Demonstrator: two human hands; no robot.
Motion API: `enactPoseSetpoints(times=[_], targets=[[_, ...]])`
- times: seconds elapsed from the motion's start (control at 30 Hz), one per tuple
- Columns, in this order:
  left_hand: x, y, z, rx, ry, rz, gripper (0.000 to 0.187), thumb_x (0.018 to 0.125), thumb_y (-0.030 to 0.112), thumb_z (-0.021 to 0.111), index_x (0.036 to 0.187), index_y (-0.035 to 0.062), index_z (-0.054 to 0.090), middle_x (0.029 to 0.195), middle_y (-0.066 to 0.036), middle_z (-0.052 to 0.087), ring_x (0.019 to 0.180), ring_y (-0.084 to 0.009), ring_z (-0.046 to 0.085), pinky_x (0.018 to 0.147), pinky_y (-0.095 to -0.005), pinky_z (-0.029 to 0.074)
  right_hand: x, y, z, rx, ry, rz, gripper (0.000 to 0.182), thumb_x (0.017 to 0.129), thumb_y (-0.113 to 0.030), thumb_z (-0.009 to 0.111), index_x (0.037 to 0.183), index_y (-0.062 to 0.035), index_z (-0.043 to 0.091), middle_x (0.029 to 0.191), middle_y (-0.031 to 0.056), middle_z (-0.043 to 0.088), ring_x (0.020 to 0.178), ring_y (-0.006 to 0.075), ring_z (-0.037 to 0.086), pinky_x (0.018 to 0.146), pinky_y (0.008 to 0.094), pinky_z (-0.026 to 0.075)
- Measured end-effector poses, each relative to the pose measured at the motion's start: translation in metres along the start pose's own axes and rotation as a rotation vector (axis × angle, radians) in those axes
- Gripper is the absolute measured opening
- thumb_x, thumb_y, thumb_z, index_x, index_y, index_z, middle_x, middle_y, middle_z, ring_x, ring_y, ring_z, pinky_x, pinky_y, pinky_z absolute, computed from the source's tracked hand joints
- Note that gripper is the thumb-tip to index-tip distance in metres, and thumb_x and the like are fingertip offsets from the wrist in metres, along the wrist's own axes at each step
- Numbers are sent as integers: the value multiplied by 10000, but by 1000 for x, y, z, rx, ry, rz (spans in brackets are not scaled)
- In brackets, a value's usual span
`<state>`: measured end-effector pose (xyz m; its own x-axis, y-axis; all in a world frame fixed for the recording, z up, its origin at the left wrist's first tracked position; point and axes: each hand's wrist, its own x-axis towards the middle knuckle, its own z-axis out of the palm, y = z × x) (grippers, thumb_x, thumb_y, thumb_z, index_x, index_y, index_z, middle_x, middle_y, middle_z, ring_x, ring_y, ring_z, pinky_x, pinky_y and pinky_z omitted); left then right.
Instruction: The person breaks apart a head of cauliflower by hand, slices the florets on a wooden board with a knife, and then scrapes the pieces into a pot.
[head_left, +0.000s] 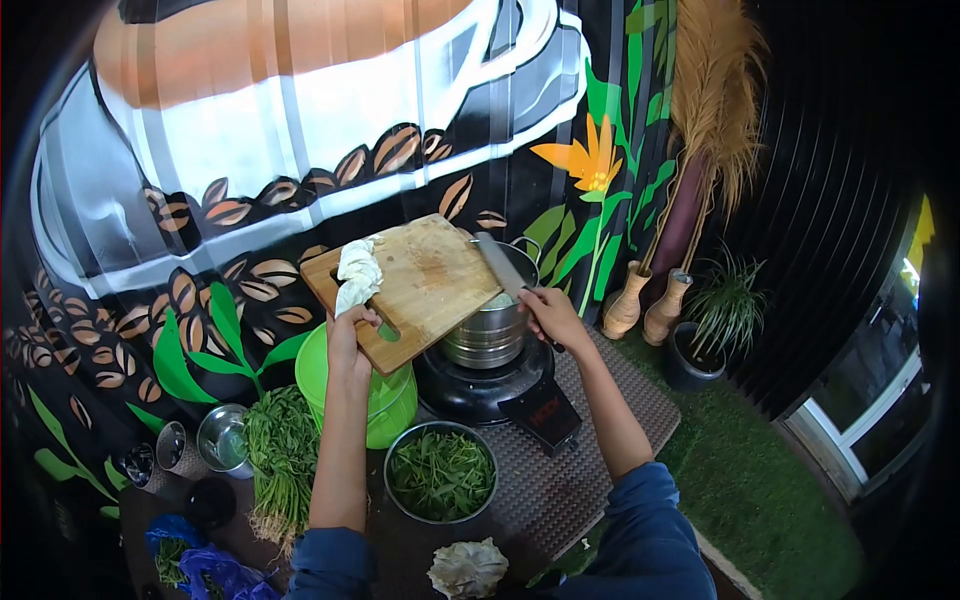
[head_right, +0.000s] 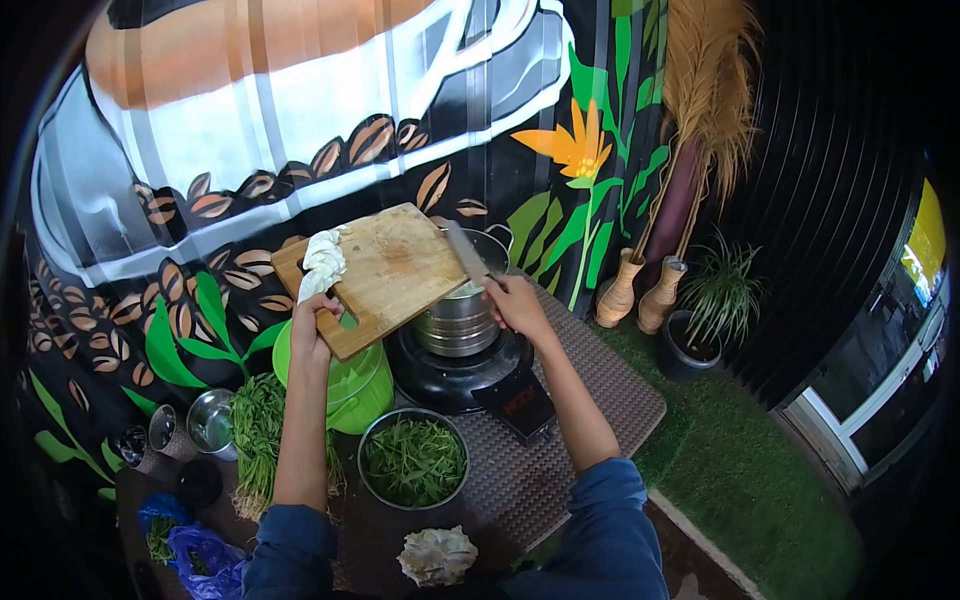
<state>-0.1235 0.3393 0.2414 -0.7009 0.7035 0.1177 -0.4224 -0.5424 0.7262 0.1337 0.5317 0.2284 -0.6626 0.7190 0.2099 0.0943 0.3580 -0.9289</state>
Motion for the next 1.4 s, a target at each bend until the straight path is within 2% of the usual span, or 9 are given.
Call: enactPoseSetpoints(times=[0.1, 0.2, 0.5, 0.63, 0.83, 0.9, 1.03, 1.37, 1.4], targets=[[1, 0, 5, -12, 8, 2, 578, 601, -133, 493, 1155, 20, 431, 774, -113, 545, 596, -203, 527, 538, -293, 457, -8, -20, 1, 148, -223, 55, 374, 949, -322, 503, 770, -3, 582, 479, 5, 471, 369, 87, 454, 360, 231, 339], [6, -1, 2, -15, 21, -3, 589, 601, -135, 497, 1163, 29, 430, 774, -111, 541, 590, -200, 522, 541, -294, 459, 9, 9, -1, -88, 57, 37, 378, 949, -323, 503, 762, -3, 581, 475, 8, 470, 369, 84, 462, 353, 225, 334], [5, 3, 8, 37, 10, 61, 597, 588, -131, 499, 1160, 31, 438, 782, -109, 544, 583, -200, 520, 538, -294, 459, -2, 8, -5, -246, 134, -42, 378, 924, -304, 521, 747, 24, 582, 470, 59, 508, 380, 128, 509, 389, 279, 392], [-3, 12, 5, 27, -4, 27, 383, 615, -93, 485, 991, -26, 502, 712, -78, 502, 564, -186, 472, 518, -257, 412, -17, -6, -8, -130, 231, -97, 377, 932, -292, 512, 727, 20, 566, 474, 50, 505, 379, 125, 491, 405, 272, 396], [-37, 40, -15, -71, -251, -126, 456, 614, -92, 501, 1068, -55, 482, 860, -117, 530, 565, -195, 466, 508, -248, 401, -48, 1, 3, 220, 275, -251, 326, 971, -270, 458, 829, 8, 552, 725, 51, 534, 679, 117, 567, 549, 258, 469], [-62, 49, -16, -79, -281, -174, 328, 644, -43, 489, 971, -44, 476, 641, -89, 441, 494, -200, 399, 472, -262, 373, -68, -4, 7, 326, 297, -299, 309, 986, -268, 434, 885, 3, 542, 846, 51, 490, 845, 129, 547, 674, 286, 511], [-120, 58, -36, -55, -177, -207, 347, 654, -36, 491, 1001, -42, 473, 649, -85, 470, 479, -189, 436, 457, -254, 375, -126, -25, 23, 621, 164, -236, 317, 1002, -273, 384, 862, -9, 491, 915, 54, 507, 936, 176, 556, 777, 341, 535], [-211, 54, -130, -3, -200, -296, 402, 629, -60, 481, 1029, -20, 478, 719, -87, 508, 482, -194, 473, 432, -270, 394, -245, -10, 84, 271, 102, -164, 327, 1005, -271, 393, 820, -15, 479, 800, 12, 458, 748, 109, 507, 728, 312, 515], [-222, 53, -123, -47, -38, -308, 402, 625, -62, 476, 1025, -19, 478, 718, -89, 509, 496, -195, 481, 445, -266, 398, -253, -7, 91, 277, 107, -133, 327, 1005, -269, 393, 819, -14, 480, 797, 11, 456, 751, 107, 509, 735, 314, 517]])
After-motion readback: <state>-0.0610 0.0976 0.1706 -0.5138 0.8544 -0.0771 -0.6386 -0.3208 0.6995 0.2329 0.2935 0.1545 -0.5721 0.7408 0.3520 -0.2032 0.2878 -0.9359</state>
